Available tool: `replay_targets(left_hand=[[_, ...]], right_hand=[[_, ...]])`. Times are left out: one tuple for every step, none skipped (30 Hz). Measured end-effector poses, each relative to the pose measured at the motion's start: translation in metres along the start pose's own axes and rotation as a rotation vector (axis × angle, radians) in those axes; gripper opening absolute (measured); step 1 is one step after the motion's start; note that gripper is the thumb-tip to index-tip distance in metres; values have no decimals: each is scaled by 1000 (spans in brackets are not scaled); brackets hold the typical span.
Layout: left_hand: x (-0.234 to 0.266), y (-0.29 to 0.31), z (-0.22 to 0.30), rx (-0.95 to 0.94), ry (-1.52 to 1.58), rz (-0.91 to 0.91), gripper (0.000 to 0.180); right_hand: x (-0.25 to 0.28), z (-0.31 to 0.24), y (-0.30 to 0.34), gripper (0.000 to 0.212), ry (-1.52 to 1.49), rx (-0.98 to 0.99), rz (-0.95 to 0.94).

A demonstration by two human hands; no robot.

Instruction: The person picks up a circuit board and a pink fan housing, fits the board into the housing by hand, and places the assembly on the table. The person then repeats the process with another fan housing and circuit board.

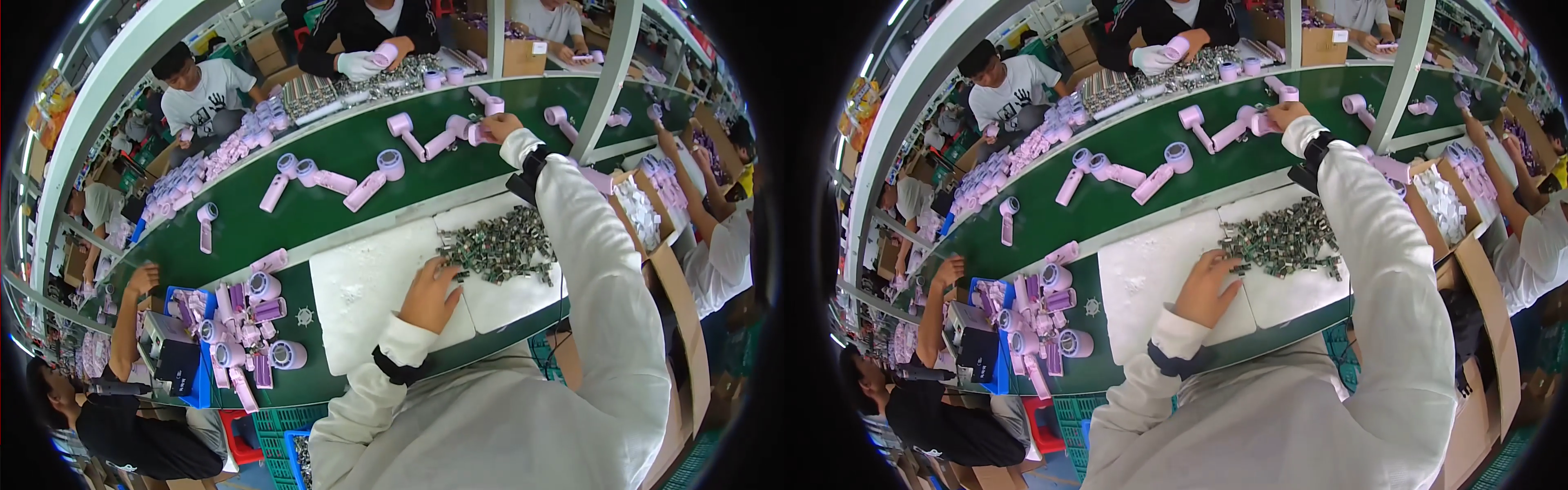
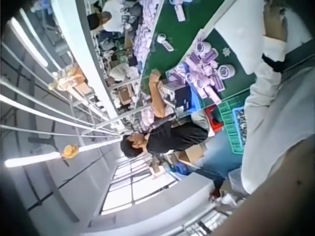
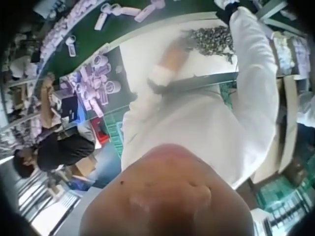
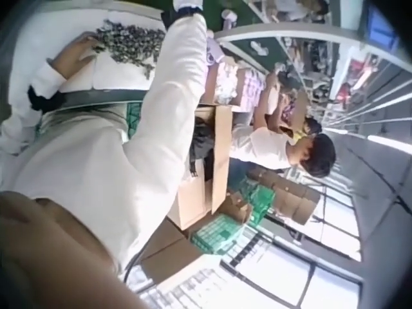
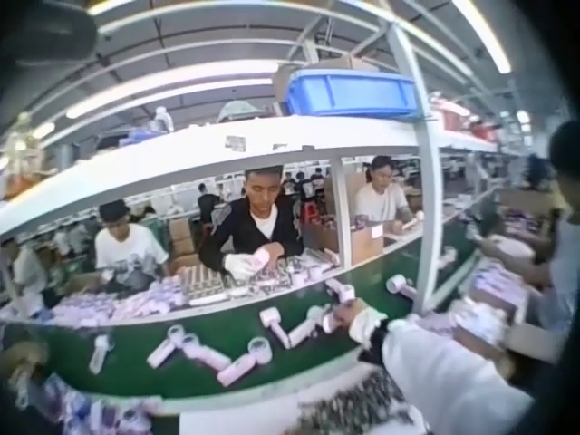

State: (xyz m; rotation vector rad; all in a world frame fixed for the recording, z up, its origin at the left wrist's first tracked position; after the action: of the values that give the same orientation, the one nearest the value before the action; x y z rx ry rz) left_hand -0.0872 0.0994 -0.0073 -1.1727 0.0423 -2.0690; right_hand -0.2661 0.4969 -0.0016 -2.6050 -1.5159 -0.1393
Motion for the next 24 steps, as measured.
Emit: replay_targets(left_hand=[[-4,3,-3,30,32,-42,29],[-6,4,-7,70,59,-83,26],[-7,5,-5,66,53,-79,26],[-7,5,-4,82,64,-53,25],[-9,1,-3,81,84,-34,25],[-10,-3,-1,77,106,-18,24],[-9,-1,-4,92,91,-10,24],[-7,1,-5,110,80,0,22],[-4,3,-7,126,69,9,19],[-1,8,-9,157,55,27,17],[-3,7,-12,158,54,18,17],[-7,6,-14,172,39,-15,19],[-10,6,-17,188,22,-46,21],[-9,8,-22,220,-5,-66,24],[-5,7,-20,216,-14,-61,24],[-2,9,-18,272,26,-56,26],[0,10,-13,325,68,-53,29],[2,10,-10,378,110,-49,32],[3,7,-5,372,103,-43,32],[5,8,2,282,39,10,33],[7,8,8,190,-23,62,35],[8,8,13,95,-83,113,36],[8,7,10,94,-80,116,36],[7,4,5,64,-99,99,35]], right_hand=[[6,7,-9,31,-3,11,-2],[4,9,-15,26,492,71,71],[8,12,-19,22,989,127,159],[12,19,-24,22,984,131,164],[28,34,-31,22,1124,58,153],[45,48,-37,22,1261,-24,144],[27,43,-35,23,1386,-86,91],[9,36,-31,23,1377,-73,78],[-11,28,-24,23,1352,17,113],[-47,1,-4,25,1322,117,134],[-64,-16,10,26,1298,185,178],[-75,-20,6,29,1234,248,87],[-86,-25,3,33,1166,313,-4],[-111,-34,8,34,1153,346,-63],[-127,-41,13,35,1143,378,-115],[-137,-44,13,35,1137,389,-110],[-146,-37,10,35,1188,293,-153],[-154,-30,7,36,1236,197,-195],[-158,-26,2,37,1283,100,-236],[-165,-28,3,37,1282,108,-242],[-168,-29,3,35,1292,90,-217],[-169,-30,4,34,1305,70,-190],[-167,-32,4,32,1319,47,-160],[-164,-35,1,32,1325,46,-156]])
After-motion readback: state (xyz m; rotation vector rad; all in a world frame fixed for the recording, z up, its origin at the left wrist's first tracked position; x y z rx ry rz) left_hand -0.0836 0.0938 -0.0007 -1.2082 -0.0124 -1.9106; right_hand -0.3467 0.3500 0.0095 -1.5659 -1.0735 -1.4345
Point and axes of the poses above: each hand's wrist, its own y-axis away from the middle knuckle, its own x-axis out of the back of the hand, z = x × y, the point moved 3 cm from there along -y, towards the middle knuckle, and after that the axes turned 6 degrees about -z, right-handed, at the moved point
